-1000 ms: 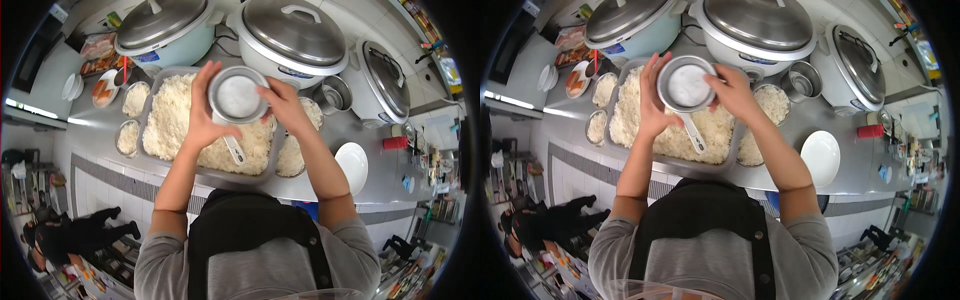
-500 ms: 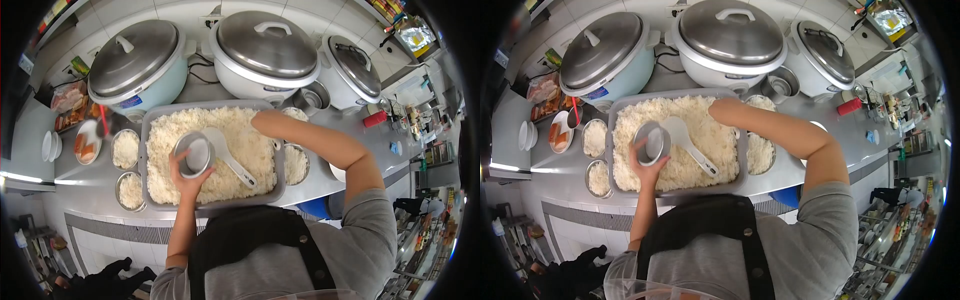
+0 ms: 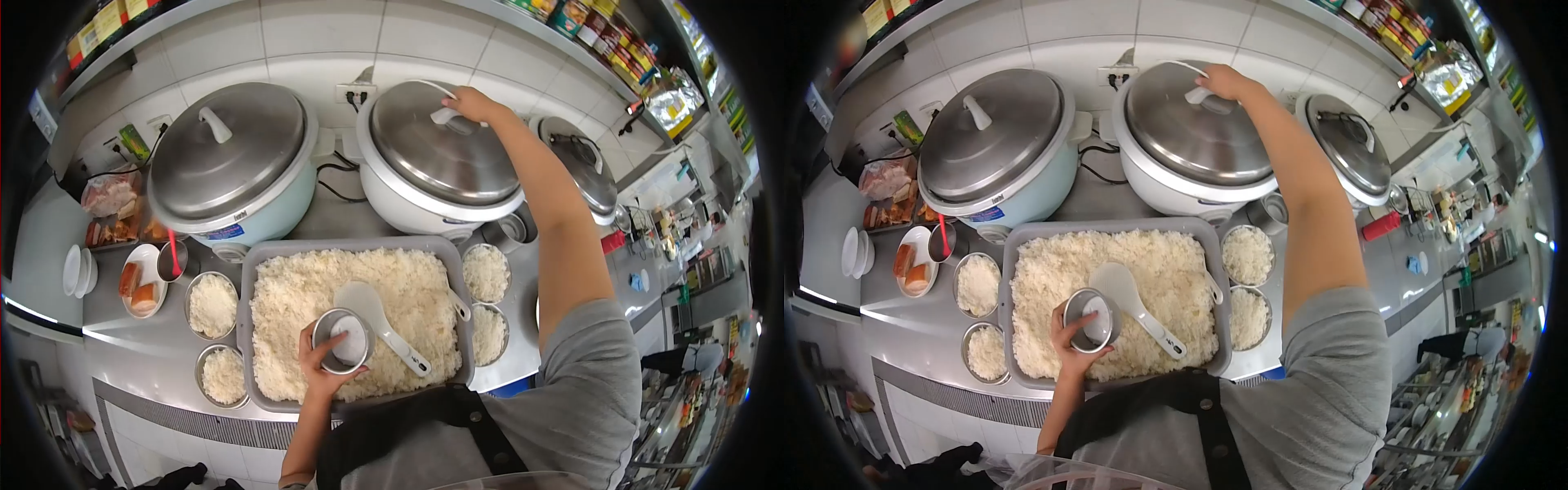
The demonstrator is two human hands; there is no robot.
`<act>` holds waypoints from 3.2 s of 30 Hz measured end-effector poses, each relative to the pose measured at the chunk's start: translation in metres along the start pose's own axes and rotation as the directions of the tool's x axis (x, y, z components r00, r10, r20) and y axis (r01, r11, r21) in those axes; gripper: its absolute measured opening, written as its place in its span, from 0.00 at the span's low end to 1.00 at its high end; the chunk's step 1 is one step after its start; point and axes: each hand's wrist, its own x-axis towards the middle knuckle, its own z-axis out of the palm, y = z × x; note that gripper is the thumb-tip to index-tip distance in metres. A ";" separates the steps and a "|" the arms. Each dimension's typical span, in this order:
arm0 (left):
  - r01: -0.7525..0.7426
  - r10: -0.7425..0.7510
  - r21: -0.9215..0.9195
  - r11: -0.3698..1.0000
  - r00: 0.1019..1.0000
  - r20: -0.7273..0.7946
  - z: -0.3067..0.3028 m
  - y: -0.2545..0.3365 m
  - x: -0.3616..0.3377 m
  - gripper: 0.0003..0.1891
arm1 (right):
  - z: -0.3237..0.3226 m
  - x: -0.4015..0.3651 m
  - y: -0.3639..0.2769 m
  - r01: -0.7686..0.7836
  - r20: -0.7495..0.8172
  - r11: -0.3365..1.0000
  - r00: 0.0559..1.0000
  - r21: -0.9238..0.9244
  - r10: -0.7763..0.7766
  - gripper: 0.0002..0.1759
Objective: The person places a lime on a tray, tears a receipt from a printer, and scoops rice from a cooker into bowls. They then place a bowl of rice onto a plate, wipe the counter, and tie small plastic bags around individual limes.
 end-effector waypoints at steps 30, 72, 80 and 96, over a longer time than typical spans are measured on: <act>-0.102 0.117 0.165 0.981 0.990 -0.082 0.012 0.000 -0.015 0.48 | 0.087 0.151 -0.351 0.400 -0.172 0.893 0.913 0.206 -0.369 0.30; 0.105 -0.109 -0.074 0.992 0.993 -0.052 0.190 0.022 0.166 0.71 | 0.118 -0.018 0.002 0.140 0.279 0.990 0.950 0.019 -0.140 0.16; 0.106 -0.107 -0.024 0.994 0.991 -0.085 0.195 0.020 0.163 0.71 | 0.111 -0.042 -0.002 0.082 0.304 0.988 0.945 0.133 -0.119 0.19; 0.070 -0.077 0.108 0.992 0.995 0.060 0.137 0.057 0.182 0.74 | 0.048 -0.095 0.054 -0.201 0.534 0.912 0.845 0.356 -0.022 0.11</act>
